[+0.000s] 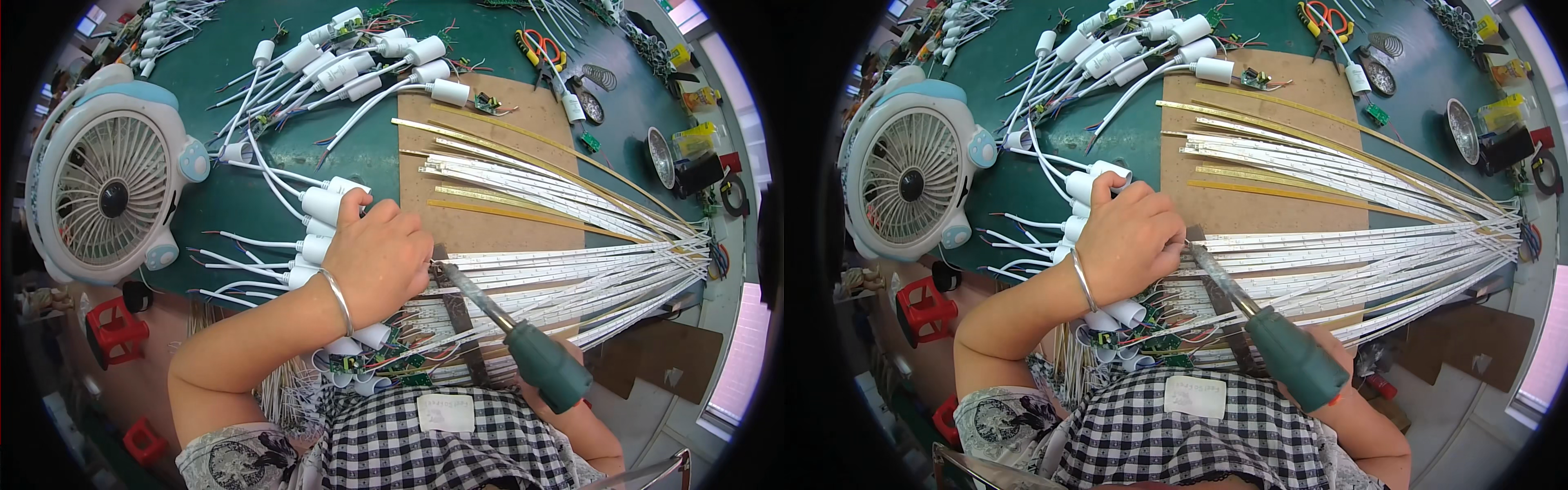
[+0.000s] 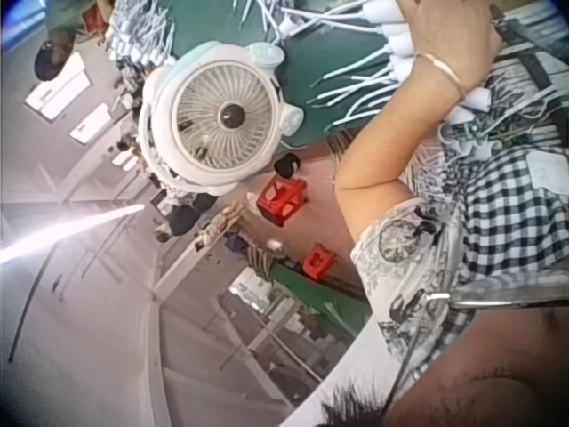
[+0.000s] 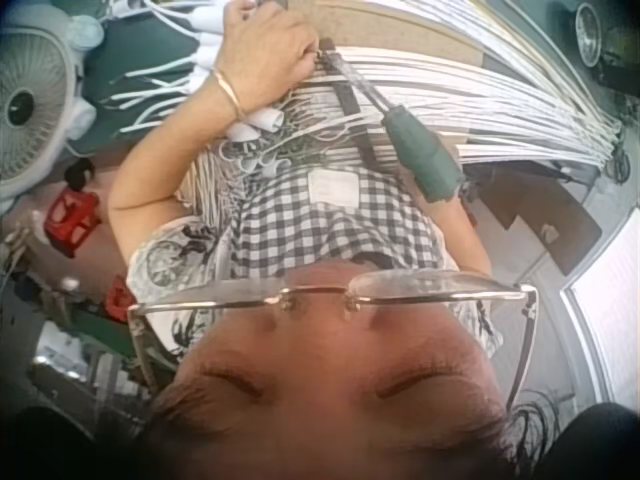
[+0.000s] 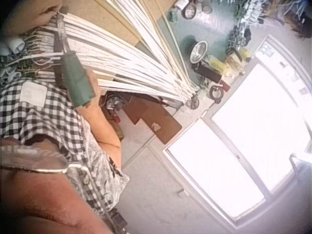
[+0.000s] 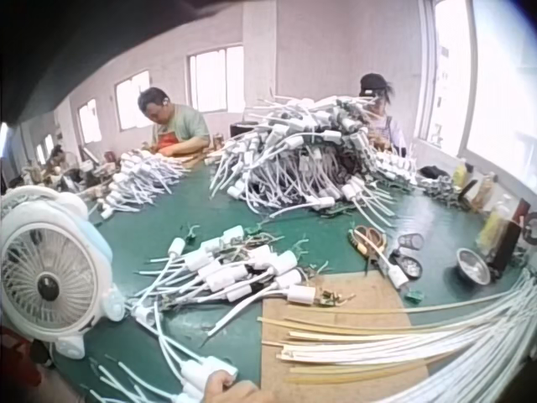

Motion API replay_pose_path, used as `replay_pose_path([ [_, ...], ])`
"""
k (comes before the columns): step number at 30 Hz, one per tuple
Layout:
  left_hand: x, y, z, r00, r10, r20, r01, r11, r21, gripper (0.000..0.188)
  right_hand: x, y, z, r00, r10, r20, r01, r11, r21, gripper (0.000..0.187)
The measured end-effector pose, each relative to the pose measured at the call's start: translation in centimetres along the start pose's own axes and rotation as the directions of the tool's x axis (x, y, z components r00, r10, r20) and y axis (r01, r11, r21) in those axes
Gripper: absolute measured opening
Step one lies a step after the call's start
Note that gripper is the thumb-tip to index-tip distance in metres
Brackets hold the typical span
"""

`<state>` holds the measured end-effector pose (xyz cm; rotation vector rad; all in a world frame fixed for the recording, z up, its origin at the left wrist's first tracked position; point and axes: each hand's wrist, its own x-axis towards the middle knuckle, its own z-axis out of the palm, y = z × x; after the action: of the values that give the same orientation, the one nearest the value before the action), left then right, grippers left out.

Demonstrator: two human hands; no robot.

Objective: The recorder uses a soldering tool or heat-bonding gun to attach electrical components and wires to LED strip housing units at a factory workstation.

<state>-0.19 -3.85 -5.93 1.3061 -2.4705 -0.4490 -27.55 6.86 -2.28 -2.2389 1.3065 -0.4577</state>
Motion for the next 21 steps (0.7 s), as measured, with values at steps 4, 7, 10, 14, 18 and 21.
replay_pose_path([
  [4,0.0,0.0,0.0,1.0,-0.004,0.004,0.004,1.0,0.009,0.008,-0.5,-0.7,-0.6,0.976,0.218,0.003,-0.213,0.95,0.229,0.024],
  [7,0.1,0.0,-0.1,1.0,-0.003,-0.003,0.003,1.0,0.004,0.007,-0.3,-0.5,-1.4,0.982,0.188,0.022,-0.187,0.949,0.254,0.029],
  [10,0.1,0.1,0.0,1.0,-0.003,-0.003,0.003,1.0,-0.001,0.007,-0.4,-0.6,-1.2,0.957,0.288,0.045,-0.276,0.846,0.457,0.033],
  [14,0.1,0.2,-0.2,1.0,-0.003,0.004,0.003,1.0,-0.002,0.007,-1.3,-0.3,-0.5,0.914,0.406,0.024,-0.323,0.689,0.649,0.033],
  [18,0.2,0.2,0.0,1.0,0.0,0.002,0.0,1.0,-0.002,0.006,-2.3,0.9,0.1,0.932,0.36,-0.048,-0.265,0.764,0.589,0.032],
  [21,-0.1,0.2,0.1,1.0,0.002,-0.013,-0.001,1.0,0.015,0.005,-3.6,1.6,0.9,0.92,0.377,-0.103,-0.259,0.785,0.563,0.038],
])
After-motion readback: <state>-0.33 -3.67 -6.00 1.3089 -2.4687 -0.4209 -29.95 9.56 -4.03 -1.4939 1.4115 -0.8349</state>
